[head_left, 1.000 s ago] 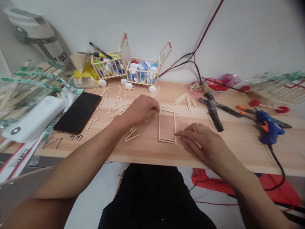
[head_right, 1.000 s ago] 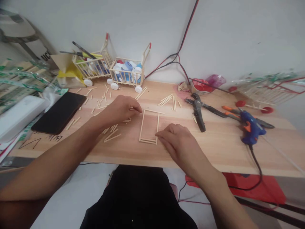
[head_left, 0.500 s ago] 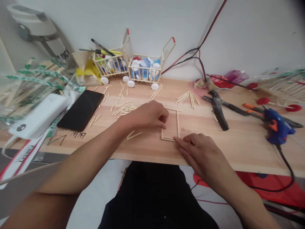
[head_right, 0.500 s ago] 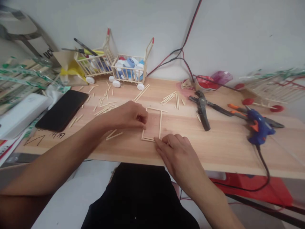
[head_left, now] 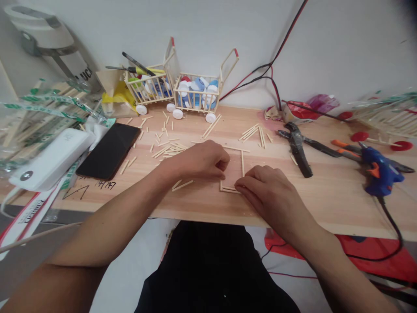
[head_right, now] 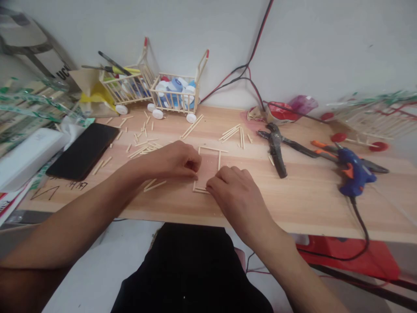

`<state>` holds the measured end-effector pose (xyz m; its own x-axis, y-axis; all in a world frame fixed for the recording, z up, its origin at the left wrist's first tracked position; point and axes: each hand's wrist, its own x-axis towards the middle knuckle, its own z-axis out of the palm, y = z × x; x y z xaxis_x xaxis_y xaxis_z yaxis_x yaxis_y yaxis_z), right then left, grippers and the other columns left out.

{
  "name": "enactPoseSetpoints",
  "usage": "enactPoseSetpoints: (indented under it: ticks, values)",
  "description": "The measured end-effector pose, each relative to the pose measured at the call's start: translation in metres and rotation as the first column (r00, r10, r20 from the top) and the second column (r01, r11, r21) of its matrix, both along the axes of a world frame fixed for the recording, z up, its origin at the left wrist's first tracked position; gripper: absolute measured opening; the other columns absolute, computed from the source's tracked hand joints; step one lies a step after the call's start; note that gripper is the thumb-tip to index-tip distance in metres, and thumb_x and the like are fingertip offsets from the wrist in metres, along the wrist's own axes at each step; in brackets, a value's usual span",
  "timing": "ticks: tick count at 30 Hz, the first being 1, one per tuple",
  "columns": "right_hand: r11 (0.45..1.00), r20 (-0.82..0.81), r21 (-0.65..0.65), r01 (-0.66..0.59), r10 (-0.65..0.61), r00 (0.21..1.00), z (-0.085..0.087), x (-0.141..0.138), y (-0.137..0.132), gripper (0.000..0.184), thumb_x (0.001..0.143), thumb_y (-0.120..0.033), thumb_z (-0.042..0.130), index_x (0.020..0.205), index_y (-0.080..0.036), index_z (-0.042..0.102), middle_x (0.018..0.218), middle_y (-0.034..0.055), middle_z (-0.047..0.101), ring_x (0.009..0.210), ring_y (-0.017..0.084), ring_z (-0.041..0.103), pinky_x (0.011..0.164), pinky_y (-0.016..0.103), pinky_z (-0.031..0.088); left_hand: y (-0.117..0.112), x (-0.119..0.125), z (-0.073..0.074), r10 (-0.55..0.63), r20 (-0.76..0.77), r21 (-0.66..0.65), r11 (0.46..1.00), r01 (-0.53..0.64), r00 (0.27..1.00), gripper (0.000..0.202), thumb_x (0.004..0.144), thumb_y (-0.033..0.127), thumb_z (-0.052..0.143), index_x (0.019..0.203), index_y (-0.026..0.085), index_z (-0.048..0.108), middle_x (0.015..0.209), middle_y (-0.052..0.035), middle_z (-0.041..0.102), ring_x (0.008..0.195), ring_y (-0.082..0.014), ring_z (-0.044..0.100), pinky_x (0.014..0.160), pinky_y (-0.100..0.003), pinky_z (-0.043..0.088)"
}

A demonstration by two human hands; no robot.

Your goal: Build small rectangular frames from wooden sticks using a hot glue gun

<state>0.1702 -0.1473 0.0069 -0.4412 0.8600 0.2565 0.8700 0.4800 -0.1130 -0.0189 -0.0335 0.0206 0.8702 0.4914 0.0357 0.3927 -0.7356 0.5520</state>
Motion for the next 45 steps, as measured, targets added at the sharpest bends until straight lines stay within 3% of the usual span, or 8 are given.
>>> enactPoseSetpoints:
  ticks: [5, 9, 17, 27, 31, 37, 45]
  values:
    - [0.995, 0.175, -0.059, -0.08, 0.089, 0.98, 0.003, -0.007, 0.016, 0.018, 0.09, -0.017, 0.052, 0.079, -0.019, 0.067, 0.079, 0.0072, 0.059, 0.078, 0.02, 0.05, 0.068, 0.034, 0.03, 0.001, 0.0, -0.003, -0.024, 0.028, -0.002, 1.0, 0.024, 0.999, 0.005, 0.07, 0.017, 0.063, 0.072, 0.015, 0.067, 0.07, -0.0009, 0.063, 0.064, -0.0116, 0.053, 0.059, -0.023, 0.034]
    - [0.994, 0.231, -0.071, -0.086, 0.101, 0.968, 0.003, -0.009, 0.021, 0.016, 0.088, -0.014, 0.054, 0.077, -0.019, 0.066, 0.078, 0.0073, 0.06, 0.078, 0.02, 0.051, 0.068, 0.033, 0.029, 0.001, 0.0, -0.004, -0.071, 0.039, -0.019, 0.997, 0.072, 0.997, 0.015, 0.07, 0.011, 0.058, 0.077, 0.017, 0.07, 0.073, -0.0009, 0.067, 0.067, -0.012, 0.057, 0.062, -0.023, 0.037]
    - [0.991, 0.242, -0.101, -0.091, 0.113, 0.964, 0.004, -0.009, 0.023, 0.018, 0.091, -0.019, 0.052, 0.078, -0.018, 0.065, 0.08, 0.0078, 0.061, 0.078, 0.021, 0.052, 0.067, 0.033, 0.029, 0.0, 0.0, -0.003, -0.097, 0.036, -0.061, 0.993, 0.099, 0.995, 0.015, 0.071, 0.011, 0.058, 0.076, 0.017, 0.071, 0.07, -0.0001, 0.068, 0.066, -0.0119, 0.059, 0.062, -0.022, 0.039]
    - [0.992, 0.228, -0.084, -0.096, 0.113, 0.967, 0.0, -0.008, 0.024, 0.014, 0.087, -0.012, 0.055, 0.077, -0.018, 0.064, 0.08, 0.0065, 0.061, 0.079, 0.02, 0.051, 0.068, 0.033, 0.029, 0.002, -0.001, -0.007, -0.105, 0.055, -0.063, 0.992, 0.109, 0.993, 0.015, 0.071, 0.011, 0.058, 0.075, 0.017, 0.071, 0.07, 0.0002, 0.067, 0.067, -0.0117, 0.059, 0.063, -0.022, 0.038]
    - [0.988, 0.237, -0.115, -0.099, 0.124, 0.964, 0.004, -0.01, 0.026, 0.015, 0.089, -0.016, 0.054, 0.079, -0.017, 0.065, 0.081, 0.0081, 0.061, 0.08, 0.022, 0.053, 0.069, 0.034, 0.032, 0.003, -0.001, -0.008, -0.11, 0.068, -0.065, 0.991, 0.114, 0.992, 0.015, 0.071, 0.01, 0.059, 0.075, 0.017, 0.071, 0.07, 0.0002, 0.067, 0.067, -0.0117, 0.058, 0.062, -0.022, 0.038]
    - [0.971, 0.14, -0.213, -0.111, 0.142, 0.98, 0.009, -0.008, 0.029, 0.016, 0.088, -0.016, 0.049, 0.079, -0.016, 0.063, 0.081, 0.0091, 0.06, 0.082, 0.021, 0.055, 0.074, 0.034, 0.039, 0.001, 0.0, -0.004, -0.088, 0.039, -0.082, 0.993, 0.091, 0.995, 0.011, 0.07, 0.01, 0.059, 0.073, 0.015, 0.068, 0.068, 0.0007, 0.064, 0.065, -0.0112, 0.056, 0.06, -0.022, 0.036]
    - [0.959, -0.203, -0.261, -0.108, 0.055, 0.978, 0.013, 0.009, 0.034, 0.009, 0.086, -0.019, 0.053, 0.078, -0.019, 0.058, 0.08, 0.0041, 0.059, 0.077, 0.016, 0.054, 0.068, 0.028, 0.043, 0.001, -0.002, -0.004, -0.047, 0.009, -0.045, 0.998, 0.047, 0.999, 0.002, 0.069, 0.016, 0.061, 0.071, 0.015, 0.061, 0.068, 0.0017, 0.06, 0.063, -0.0112, 0.051, 0.055, -0.023, 0.031]
